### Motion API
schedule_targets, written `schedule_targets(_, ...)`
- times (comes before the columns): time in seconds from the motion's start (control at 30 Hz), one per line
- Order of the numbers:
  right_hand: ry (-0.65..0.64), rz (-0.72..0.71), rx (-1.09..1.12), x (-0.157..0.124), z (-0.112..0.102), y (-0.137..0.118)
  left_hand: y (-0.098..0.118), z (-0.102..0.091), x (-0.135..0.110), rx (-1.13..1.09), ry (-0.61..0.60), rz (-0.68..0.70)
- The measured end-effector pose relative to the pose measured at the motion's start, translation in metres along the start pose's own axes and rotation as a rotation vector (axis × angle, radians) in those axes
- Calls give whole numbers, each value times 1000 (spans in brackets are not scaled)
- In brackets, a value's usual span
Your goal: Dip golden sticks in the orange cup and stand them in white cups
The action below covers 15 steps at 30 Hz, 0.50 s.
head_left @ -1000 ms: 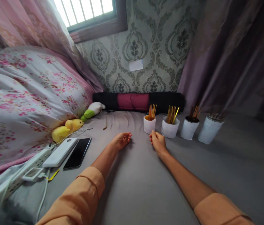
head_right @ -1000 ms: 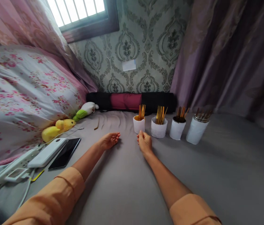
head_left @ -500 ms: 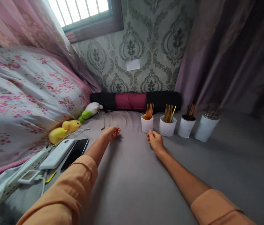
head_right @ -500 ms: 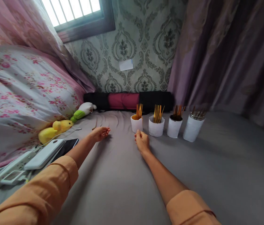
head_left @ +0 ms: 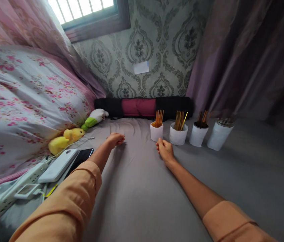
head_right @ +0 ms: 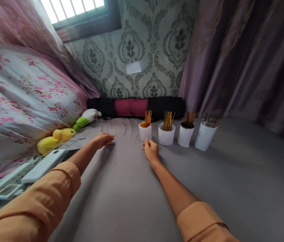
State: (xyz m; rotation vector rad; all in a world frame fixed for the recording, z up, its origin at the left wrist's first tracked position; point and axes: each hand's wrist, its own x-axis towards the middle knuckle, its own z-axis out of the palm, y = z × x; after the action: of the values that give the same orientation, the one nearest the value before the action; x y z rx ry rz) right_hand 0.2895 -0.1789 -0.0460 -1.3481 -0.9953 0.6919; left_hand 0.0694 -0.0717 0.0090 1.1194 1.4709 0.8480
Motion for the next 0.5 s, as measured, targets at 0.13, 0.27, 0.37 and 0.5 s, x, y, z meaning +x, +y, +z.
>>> schedule_targets(0.13, -3, 11, -11, 0, 0, -2, 3, -5, 4, 141, 57, 39)
schedule_targets(0.27, 0, 10, -21, -1, 0, -3, 6, -13, 7, 279, 106, 60)
schedule_targets(0.37, -1, 11, -11, -1, 1, -3, 8, -20, 10, 382, 137, 67)
schedule_targets(0.5, -5, 11, 4, -1, 1, -2, 7, -30, 17, 533, 185, 61)
